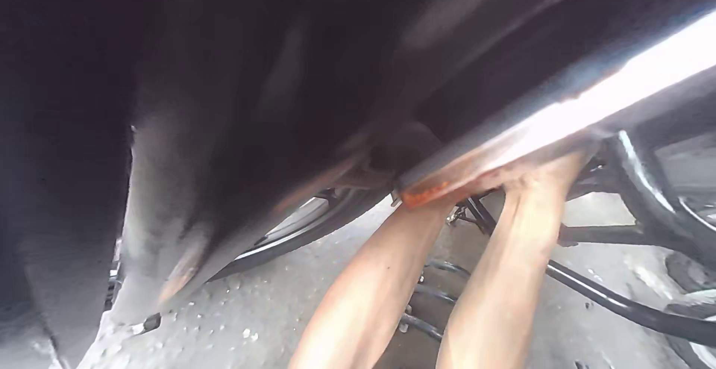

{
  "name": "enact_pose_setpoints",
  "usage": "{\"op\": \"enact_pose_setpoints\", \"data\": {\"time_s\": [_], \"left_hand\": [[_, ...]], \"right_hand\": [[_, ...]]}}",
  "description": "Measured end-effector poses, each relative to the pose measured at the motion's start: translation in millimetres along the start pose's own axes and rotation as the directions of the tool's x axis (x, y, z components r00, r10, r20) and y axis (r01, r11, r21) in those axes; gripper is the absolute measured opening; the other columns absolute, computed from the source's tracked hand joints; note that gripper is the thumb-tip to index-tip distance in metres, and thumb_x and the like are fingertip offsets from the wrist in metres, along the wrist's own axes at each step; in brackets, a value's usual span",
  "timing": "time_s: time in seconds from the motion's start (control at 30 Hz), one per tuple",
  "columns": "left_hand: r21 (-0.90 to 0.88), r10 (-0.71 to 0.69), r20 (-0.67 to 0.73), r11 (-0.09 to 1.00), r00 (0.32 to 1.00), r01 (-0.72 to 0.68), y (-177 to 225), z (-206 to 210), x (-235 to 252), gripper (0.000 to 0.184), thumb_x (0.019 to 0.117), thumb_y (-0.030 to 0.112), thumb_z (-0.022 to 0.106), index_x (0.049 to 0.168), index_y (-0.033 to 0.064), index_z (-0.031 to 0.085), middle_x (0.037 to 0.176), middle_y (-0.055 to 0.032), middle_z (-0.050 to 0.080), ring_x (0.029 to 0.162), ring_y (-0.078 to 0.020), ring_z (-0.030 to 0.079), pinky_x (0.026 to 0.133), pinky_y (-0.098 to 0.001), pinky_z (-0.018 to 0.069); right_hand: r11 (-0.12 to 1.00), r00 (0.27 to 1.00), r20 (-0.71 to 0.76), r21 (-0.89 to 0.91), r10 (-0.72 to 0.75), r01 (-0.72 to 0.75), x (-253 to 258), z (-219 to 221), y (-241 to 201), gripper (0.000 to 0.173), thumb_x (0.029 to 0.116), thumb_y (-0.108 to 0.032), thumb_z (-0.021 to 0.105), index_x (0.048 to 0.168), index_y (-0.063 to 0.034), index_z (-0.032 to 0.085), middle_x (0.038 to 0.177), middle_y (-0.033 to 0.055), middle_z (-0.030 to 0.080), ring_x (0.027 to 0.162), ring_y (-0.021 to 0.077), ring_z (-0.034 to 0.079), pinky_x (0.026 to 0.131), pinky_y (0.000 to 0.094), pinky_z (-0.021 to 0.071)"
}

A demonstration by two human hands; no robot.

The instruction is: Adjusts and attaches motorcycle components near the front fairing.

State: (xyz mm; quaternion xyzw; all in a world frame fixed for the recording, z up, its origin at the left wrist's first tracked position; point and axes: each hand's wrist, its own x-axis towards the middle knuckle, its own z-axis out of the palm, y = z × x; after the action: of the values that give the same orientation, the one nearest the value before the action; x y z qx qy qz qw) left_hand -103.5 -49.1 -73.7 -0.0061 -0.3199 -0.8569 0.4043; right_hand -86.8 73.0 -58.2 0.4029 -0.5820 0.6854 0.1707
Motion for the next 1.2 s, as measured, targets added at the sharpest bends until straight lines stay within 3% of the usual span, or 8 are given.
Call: {"op": "enact_pose_setpoints", "data": {"time_s": [0.13,0.27,0.47,0.73,0.87,0.97,1.13,1.2], "left_hand": [[-0.036,-0.025,-0.025,0.999,0.999,0.024,-0.9,-2.4,-0.8,0.052,0.1018,0.057,0.055,0.123,0.0112,0.067,0.108,-0.0122,0.069,0.08,-0.0212,0.065,0.064,-0.0387,0.0554],[0.001,0.086,-0.026,0.996,0.996,-0.086,-5.2,1.2,4.7,0.036,0.1078,0.037,0.052,0.119,0.0064,0.066,0.088,-0.0094,0.064,0.066,-0.0154,0.057,0.055,-0.0303,0.0495],[0.008,0.213,-0.021,0.977,0.977,-0.213,-12.1,5.7,9.5,0.027,0.1064,0.019,0.051,0.118,-0.0002,0.066,0.111,-0.0136,0.069,0.103,-0.0199,0.067,0.089,-0.0384,0.0576],[0.016,0.251,-0.03,0.968,0.968,-0.25,-7.7,10.0,16.2,0.025,0.1072,0.019,0.051,0.11,0.0,0.067,0.101,-0.0122,0.069,0.094,-0.0177,0.067,0.083,-0.0364,0.0574],[-0.013,0.265,-0.036,0.964,0.964,-0.265,-3.1,13.1,12.8,0.023,0.1062,0.017,0.052,0.105,-0.0004,0.066,0.094,-0.012,0.067,0.085,-0.0173,0.066,0.074,-0.0352,0.057],[-0.007,0.242,-0.014,0.97,0.97,-0.243,-3.7,10.3,10.2,0.026,0.108,0.019,0.05,0.113,0.0001,0.066,0.101,-0.0132,0.069,0.09,-0.0186,0.068,0.078,-0.0368,0.0586],[0.005,0.29,0.037,0.957,0.956,-0.29,-2.0,10.7,13.9,0.027,0.1092,0.017,0.044,0.107,-0.0006,0.064,0.098,-0.0113,0.067,0.092,-0.017,0.065,0.082,-0.0359,0.0566],[-0.009,0.316,0.066,0.949,0.946,-0.317,-1.5,10.8,14.3,0.027,0.11,0.016,0.041,0.103,-0.0005,0.061,0.095,-0.0105,0.064,0.09,-0.0163,0.064,0.082,-0.0353,0.0558]], "right_hand": [[0.999,0.998,-0.063,0.008,0.033,-0.032,5.2,-4.0,11.0,0.037,0.1031,-0.014,0.056,0.137,0.0001,0.055,0.133,0.0118,0.063,0.128,0.0199,0.059,0.113,0.0382,0.0462],[0.998,0.998,-0.014,0.016,0.061,-0.061,3.8,-7.1,11.8,0.037,0.1052,-0.016,0.051,0.139,-0.0013,0.054,0.134,0.0104,0.062,0.128,0.0187,0.058,0.113,0.0378,0.0461],[0.999,0.998,-0.047,-0.035,0.038,-0.039,1.5,-11.0,17.5,0.036,0.1039,-0.016,0.055,0.136,0.0002,0.055,0.13,0.0103,0.064,0.125,0.0185,0.06,0.111,0.0377,0.0478],[0.982,0.997,-0.038,-0.179,-0.064,0.056,-3.4,-7.3,14.3,0.035,0.107,-0.025,0.055,0.128,0.0022,0.061,0.123,0.0096,0.069,0.12,0.0171,0.065,0.107,0.035,0.0519],[0.974,0.993,-0.103,-0.223,-0.06,0.036,-20.0,31.7,-42.6,0.031,0.1028,-0.013,0.06,0.129,0.003,0.054,0.117,0.0032,0.069,0.116,0.0069,0.064,0.106,0.0275,0.0511],[0.956,0.986,-0.098,-0.272,-0.138,0.107,-20.3,35.8,-45.2,0.031,0.0999,-0.008,0.064,0.127,0.0029,0.054,0.115,0.002,0.07,0.113,0.0068,0.066,0.106,0.0271,0.0524],[0.99,0.989,-0.097,-0.098,-0.113,0.104,-15.4,34.3,-42.1,0.025,0.1058,-0.006,0.037,0.119,-0.0036,0.058,0.11,0.0047,0.069,0.111,0.014,0.066,0.102,0.0376,0.0538],[0.992,0.988,-0.147,-0.119,-0.057,0.039,-14.0,37.7,-48.1,0.022,0.1049,-0.005,0.042,0.118,-0.0025,0.06,0.107,0.004,0.069,0.108,0.0127,0.066,0.099,0.036,0.0549]]}}
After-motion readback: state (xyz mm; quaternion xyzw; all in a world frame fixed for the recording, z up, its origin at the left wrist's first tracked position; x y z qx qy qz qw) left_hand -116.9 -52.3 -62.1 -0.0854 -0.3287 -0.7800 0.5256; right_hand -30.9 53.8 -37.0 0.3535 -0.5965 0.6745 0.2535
